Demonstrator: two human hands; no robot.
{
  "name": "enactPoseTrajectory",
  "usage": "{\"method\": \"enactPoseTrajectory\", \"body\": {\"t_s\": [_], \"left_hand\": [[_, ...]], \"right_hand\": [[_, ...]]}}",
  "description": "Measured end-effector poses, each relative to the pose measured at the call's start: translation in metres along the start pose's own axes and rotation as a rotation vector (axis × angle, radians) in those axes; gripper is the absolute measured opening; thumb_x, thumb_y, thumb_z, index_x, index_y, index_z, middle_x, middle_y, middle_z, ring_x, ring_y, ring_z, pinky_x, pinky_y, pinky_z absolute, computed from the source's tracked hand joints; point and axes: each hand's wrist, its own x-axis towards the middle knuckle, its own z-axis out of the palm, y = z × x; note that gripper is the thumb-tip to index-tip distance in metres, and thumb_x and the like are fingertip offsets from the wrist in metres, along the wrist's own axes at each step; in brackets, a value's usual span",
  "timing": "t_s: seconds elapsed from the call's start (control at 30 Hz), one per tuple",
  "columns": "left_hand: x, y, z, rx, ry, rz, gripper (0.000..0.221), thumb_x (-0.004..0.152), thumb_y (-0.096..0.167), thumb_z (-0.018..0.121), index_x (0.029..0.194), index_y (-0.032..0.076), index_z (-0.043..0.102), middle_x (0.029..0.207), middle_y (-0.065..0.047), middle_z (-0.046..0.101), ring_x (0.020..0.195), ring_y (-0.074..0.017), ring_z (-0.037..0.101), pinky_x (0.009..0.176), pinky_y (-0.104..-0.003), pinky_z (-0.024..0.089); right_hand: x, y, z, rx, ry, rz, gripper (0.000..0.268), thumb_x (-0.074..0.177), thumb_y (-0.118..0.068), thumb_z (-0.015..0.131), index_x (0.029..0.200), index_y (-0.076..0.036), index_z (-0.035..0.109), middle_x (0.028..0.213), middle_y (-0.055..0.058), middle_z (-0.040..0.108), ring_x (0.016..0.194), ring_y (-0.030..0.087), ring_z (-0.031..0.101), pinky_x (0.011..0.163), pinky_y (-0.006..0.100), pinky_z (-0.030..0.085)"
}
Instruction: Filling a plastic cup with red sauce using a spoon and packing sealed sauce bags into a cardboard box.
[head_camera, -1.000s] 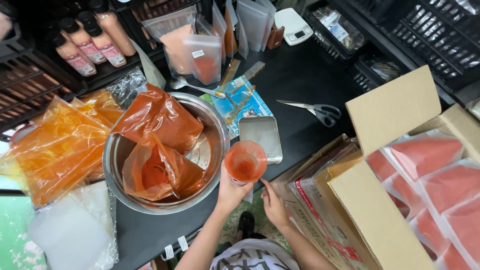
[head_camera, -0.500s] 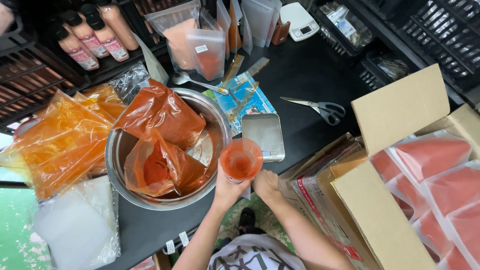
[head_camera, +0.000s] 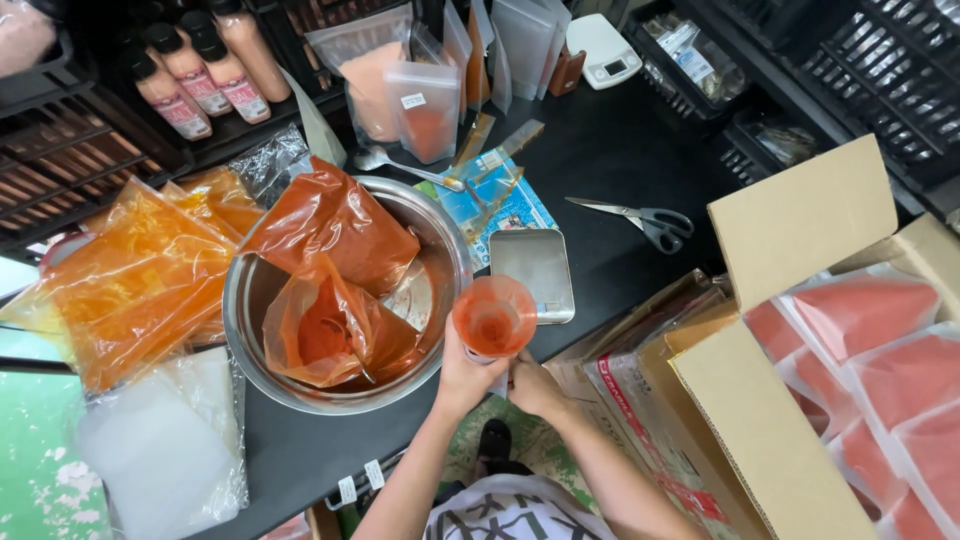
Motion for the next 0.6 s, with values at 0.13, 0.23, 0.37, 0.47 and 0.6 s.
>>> {"method": "enactPoseTrajectory", "body": {"t_s": [0.13,0.23,0.37,0.47,0.6], "left_hand": [[-0.003,0.001,0.000,-0.010,0.016,0.015,0.101,0.061,0.013,0.098,0.146,0.014,0.045,0.128,-0.014,0.060,0.127,-0.0276,0.059,0.113,-0.047,0.040],[-0.004,0.001,0.000,-0.004,0.016,0.009,0.101,0.061,0.014,0.098,0.146,0.015,0.044,0.129,-0.013,0.060,0.127,-0.0257,0.059,0.113,-0.046,0.040],[-0.004,0.008,0.002,-0.003,0.033,-0.010,0.101,0.060,0.017,0.099,0.146,0.016,0.045,0.128,-0.013,0.062,0.126,-0.0253,0.060,0.112,-0.046,0.042],[-0.006,0.012,0.001,-0.013,0.038,-0.011,0.100,0.060,0.016,0.099,0.145,0.015,0.046,0.128,-0.013,0.063,0.126,-0.0249,0.061,0.112,-0.046,0.041],[-0.004,0.004,0.002,-0.009,0.036,-0.014,0.102,0.058,0.016,0.099,0.145,0.016,0.046,0.128,-0.014,0.063,0.125,-0.0259,0.062,0.111,-0.046,0.042]], "right_hand": [[0.023,0.035,0.017,-0.024,-0.027,-0.006,0.019,0.090,-0.003,0.057,0.103,0.009,0.064,0.135,0.038,0.050,0.099,0.051,0.067,0.080,0.056,0.056],[0.044,0.057,0.028,-0.047,-0.045,-0.012,0.012,0.089,-0.006,0.059,0.095,0.003,0.064,0.129,0.033,0.053,0.105,0.051,0.066,0.085,0.055,0.056],[0.054,0.074,0.034,-0.049,-0.052,-0.003,0.005,0.087,-0.009,0.061,0.088,-0.004,0.063,0.125,0.026,0.055,0.112,0.051,0.064,0.092,0.055,0.055],[0.050,0.073,0.037,-0.025,-0.052,-0.004,0.003,0.087,-0.008,0.061,0.087,-0.006,0.061,0.126,0.026,0.054,0.114,0.052,0.063,0.094,0.056,0.055],[0.050,0.074,0.037,-0.016,-0.048,-0.016,0.003,0.087,-0.008,0.060,0.086,-0.005,0.061,0.130,0.027,0.052,0.115,0.051,0.063,0.094,0.055,0.054]]}}
